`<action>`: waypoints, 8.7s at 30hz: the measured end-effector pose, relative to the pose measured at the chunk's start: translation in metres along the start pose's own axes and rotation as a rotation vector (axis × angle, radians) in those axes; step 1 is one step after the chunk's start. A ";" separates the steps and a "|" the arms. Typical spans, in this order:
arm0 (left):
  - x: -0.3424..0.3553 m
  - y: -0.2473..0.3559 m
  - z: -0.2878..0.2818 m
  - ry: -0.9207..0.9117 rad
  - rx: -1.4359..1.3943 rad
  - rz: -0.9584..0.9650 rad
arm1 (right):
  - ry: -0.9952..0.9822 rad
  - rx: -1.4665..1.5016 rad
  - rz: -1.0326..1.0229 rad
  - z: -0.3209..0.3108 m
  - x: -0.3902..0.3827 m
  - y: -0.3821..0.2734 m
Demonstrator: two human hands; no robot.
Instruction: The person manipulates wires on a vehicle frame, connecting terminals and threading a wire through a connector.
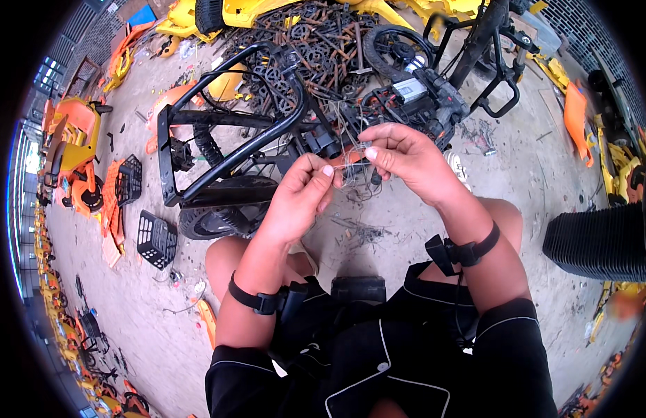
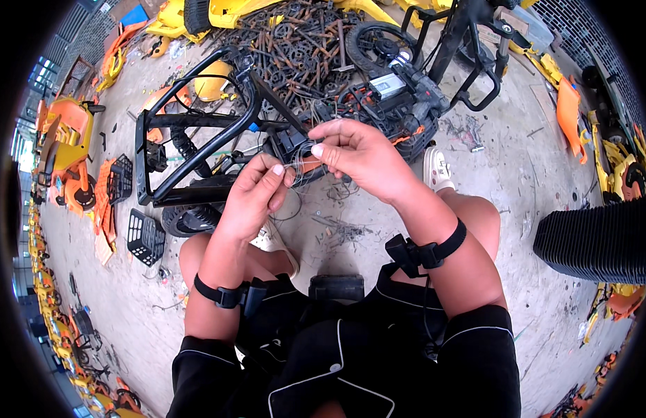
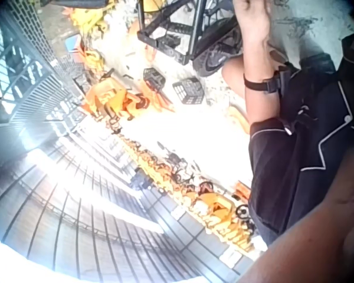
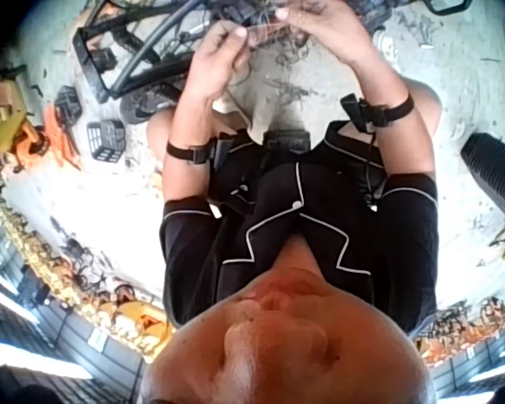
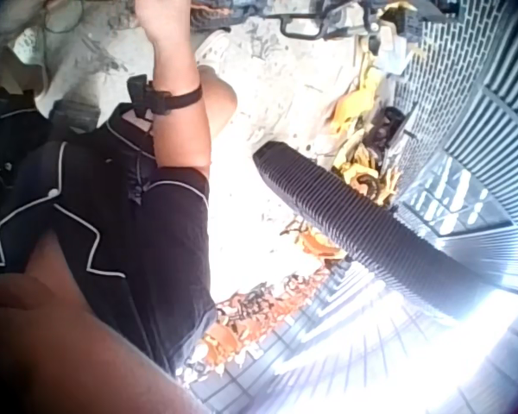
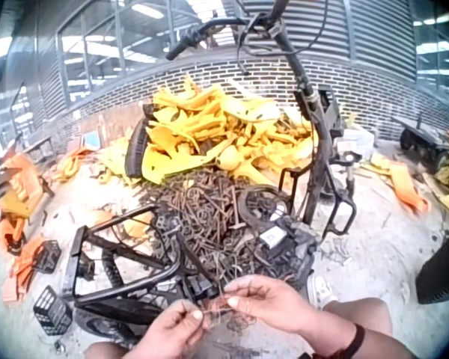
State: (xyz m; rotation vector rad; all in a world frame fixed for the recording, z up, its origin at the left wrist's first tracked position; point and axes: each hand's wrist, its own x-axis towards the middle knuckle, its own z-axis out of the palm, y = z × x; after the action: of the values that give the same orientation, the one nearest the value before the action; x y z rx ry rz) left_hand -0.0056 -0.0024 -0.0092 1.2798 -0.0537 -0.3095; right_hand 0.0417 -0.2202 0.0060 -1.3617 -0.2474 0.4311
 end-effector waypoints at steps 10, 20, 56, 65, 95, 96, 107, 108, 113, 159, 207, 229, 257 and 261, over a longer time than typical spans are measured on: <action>-0.001 0.001 -0.005 0.039 0.133 -0.051 | 0.055 0.051 0.085 -0.013 0.004 -0.001; 0.000 0.000 -0.007 0.133 0.066 -0.114 | -0.038 0.363 0.020 -0.019 0.010 0.005; -0.011 0.011 -0.012 0.122 1.066 0.361 | 0.008 -0.136 0.023 -0.017 0.002 -0.008; -0.018 0.022 -0.033 -0.003 0.700 0.016 | -0.098 -0.859 -0.468 -0.007 -0.012 -0.011; -0.018 0.017 -0.019 0.169 1.066 0.269 | -0.394 -1.056 -0.119 -0.004 -0.029 -0.009; -0.017 0.017 -0.017 0.167 1.052 0.268 | -0.578 -0.727 0.114 -0.007 -0.029 -0.016; -0.023 0.019 -0.019 0.077 0.961 0.323 | -0.280 -1.108 -0.237 -0.005 -0.015 0.002; -0.022 0.015 -0.023 0.089 0.991 0.318 | -0.425 -1.117 -0.064 0.001 -0.020 -0.008; -0.023 0.014 -0.022 0.011 0.947 0.278 | -0.796 -0.160 0.167 0.004 -0.023 -0.019; -0.015 -0.009 -0.020 0.142 0.266 -0.028 | -0.127 -0.025 0.209 0.035 -0.003 0.035; -0.006 -0.004 -0.001 0.246 0.393 0.126 | -0.011 -0.206 -0.156 0.033 -0.005 0.043; -0.013 -0.003 0.002 0.234 1.053 0.585 | -0.079 0.114 0.323 0.032 0.001 0.021; -0.025 0.009 -0.011 0.061 0.544 0.160 | -0.075 -0.977 -0.649 0.031 -0.005 0.016; -0.022 0.005 -0.007 0.034 0.958 0.506 | -0.222 0.428 0.613 0.023 -0.003 0.018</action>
State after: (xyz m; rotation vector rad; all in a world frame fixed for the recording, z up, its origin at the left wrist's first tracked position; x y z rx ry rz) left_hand -0.0241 0.0106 -0.0036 2.1499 -0.5395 0.2193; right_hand 0.0265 -0.1987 -0.0073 -0.9448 0.0908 1.0854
